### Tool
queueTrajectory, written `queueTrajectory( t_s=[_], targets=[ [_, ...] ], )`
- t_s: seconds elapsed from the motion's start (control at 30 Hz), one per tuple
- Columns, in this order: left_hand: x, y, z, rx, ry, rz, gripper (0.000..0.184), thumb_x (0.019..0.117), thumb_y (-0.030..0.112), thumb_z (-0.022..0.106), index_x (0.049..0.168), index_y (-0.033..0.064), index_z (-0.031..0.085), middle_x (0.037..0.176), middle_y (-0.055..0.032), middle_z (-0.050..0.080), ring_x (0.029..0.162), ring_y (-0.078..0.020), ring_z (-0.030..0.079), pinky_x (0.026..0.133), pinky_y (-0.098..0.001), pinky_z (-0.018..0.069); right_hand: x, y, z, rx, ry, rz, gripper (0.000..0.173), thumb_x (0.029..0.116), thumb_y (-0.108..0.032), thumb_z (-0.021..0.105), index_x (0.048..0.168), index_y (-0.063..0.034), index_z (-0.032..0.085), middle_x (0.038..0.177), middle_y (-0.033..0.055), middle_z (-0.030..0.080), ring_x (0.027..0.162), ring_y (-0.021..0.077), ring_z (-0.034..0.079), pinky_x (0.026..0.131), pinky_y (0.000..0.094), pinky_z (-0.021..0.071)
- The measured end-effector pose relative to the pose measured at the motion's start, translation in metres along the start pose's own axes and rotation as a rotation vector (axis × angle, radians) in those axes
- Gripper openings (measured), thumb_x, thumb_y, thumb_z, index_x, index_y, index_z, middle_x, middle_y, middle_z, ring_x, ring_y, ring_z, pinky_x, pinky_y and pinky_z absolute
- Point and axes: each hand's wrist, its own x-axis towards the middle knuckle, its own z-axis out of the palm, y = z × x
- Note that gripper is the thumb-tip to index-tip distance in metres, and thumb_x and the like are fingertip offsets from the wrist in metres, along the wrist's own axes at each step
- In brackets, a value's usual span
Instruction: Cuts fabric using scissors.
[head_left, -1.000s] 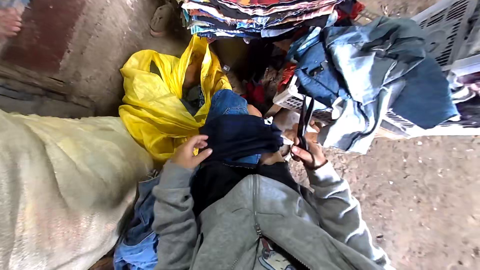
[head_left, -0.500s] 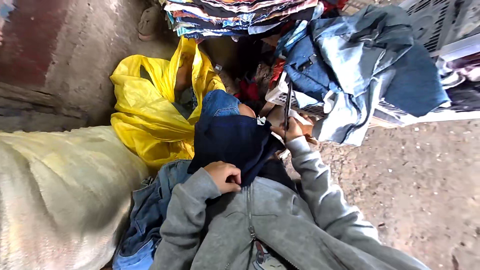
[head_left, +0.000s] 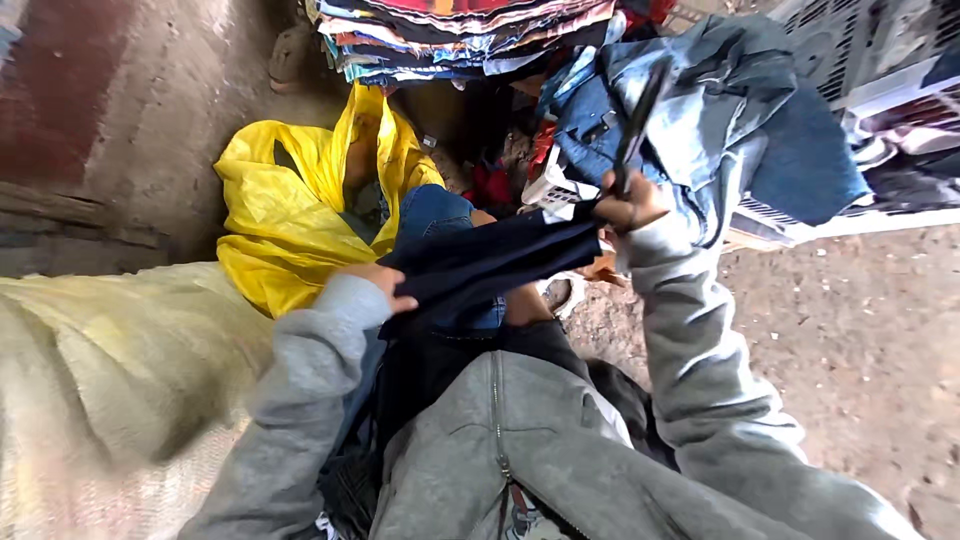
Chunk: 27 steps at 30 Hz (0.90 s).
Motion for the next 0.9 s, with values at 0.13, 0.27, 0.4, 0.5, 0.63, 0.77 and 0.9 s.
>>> queueTrajectory(
  t_s=[0.13,0.27,0.4,0.5,0.63,0.77,0.9],
  targets=[
    [-0.042,-0.025,-0.05,-0.037,0.43,0.0,0.026,0.0982,0.025,0.07,0.115,0.0046,0.073,0.118,-0.0245,0.069,0.108,-0.0502,0.065,0.086,-0.0756,0.0462,0.012,-0.045,-0.035,0.009,0.157,-0.119,0.035,0.0715,0.003,0.065,0.103,-0.0028,0.052,0.078,-0.0051,0.05,0.064,-0.0027,0.048,0.06,0.018,0.045],
    [-0.064,-0.032,-0.069,-0.079,0.815,0.122,0.021,0.0989,0.017,0.068,0.108,-0.0013,0.071,0.109,-0.0278,0.067,0.096,-0.0535,0.066,0.075,-0.0765,0.0467,0.019,-0.062,-0.042,0.091,0.227,-0.208,0.037,0.0695,0.005,0.065,0.102,-0.007,0.05,0.08,-0.0092,0.051,0.066,-0.0063,0.051,0.063,0.0144,0.0475],
    [-0.071,-0.045,-0.059,-0.117,0.997,0.277,0.021,0.0962,0.011,0.067,0.108,-0.0063,0.07,0.118,-0.0279,0.067,0.108,-0.0492,0.065,0.088,-0.0698,0.0485,0.011,-0.059,-0.037,0.189,0.267,-0.262,0.038,0.0687,0.005,0.064,0.099,-0.0124,0.05,0.077,-0.0139,0.053,0.065,-0.0079,0.053,0.063,0.0137,0.0492],
    [-0.052,-0.052,-0.022,-0.26,0.892,0.283,0.02,0.0933,0.011,0.069,0.101,-0.0076,0.072,0.112,-0.0271,0.069,0.106,-0.046,0.067,0.091,-0.0678,0.0495,-0.005,-0.033,-0.01,0.214,0.288,-0.174,0.032,0.0724,0.009,0.062,0.098,-0.0073,0.05,0.077,-0.0095,0.052,0.065,-0.0058,0.051,0.061,0.0143,0.0475],
    [-0.003,-0.061,0.059,-0.409,0.599,0.117,0.024,0.0977,0.014,0.068,0.095,-0.0084,0.074,0.102,-0.0288,0.071,0.1,-0.0478,0.068,0.092,-0.0698,0.0487,-0.039,0.043,0.047,-0.146,0.097,0.206,0.037,0.0795,0.005,0.07,0.114,0.009,0.058,0.094,0.0199,0.063,0.08,0.0248,0.062,0.071,0.043,0.0538],
    [0.005,-0.057,0.092,-0.558,0.151,-0.097,0.037,0.1064,0.023,0.056,0.13,-0.0045,0.064,0.123,-0.0291,0.066,0.12,-0.0444,0.062,0.107,-0.0601,0.0422,-0.077,0.079,0.072,-0.279,-0.152,0.414,0.048,0.0861,-0.006,0.07,0.13,0.0066,0.056,0.113,0.0276,0.064,0.101,0.0373,0.063,0.09,0.0537,0.0502],
    [0.002,-0.039,0.088,-0.649,0.294,-0.136,0.033,0.1054,0.018,0.057,0.129,-0.0043,0.064,0.12,-0.0283,0.068,0.114,-0.0433,0.065,0.104,-0.0591,0.0455,-0.075,0.069,0.081,-0.271,-0.108,0.45,0.06,0.0843,-0.02,0.08,0.132,0.0059,0.053,0.114,0.0273,0.065,0.104,0.0377,0.064,0.093,0.0542,0.0497]
  ],
)
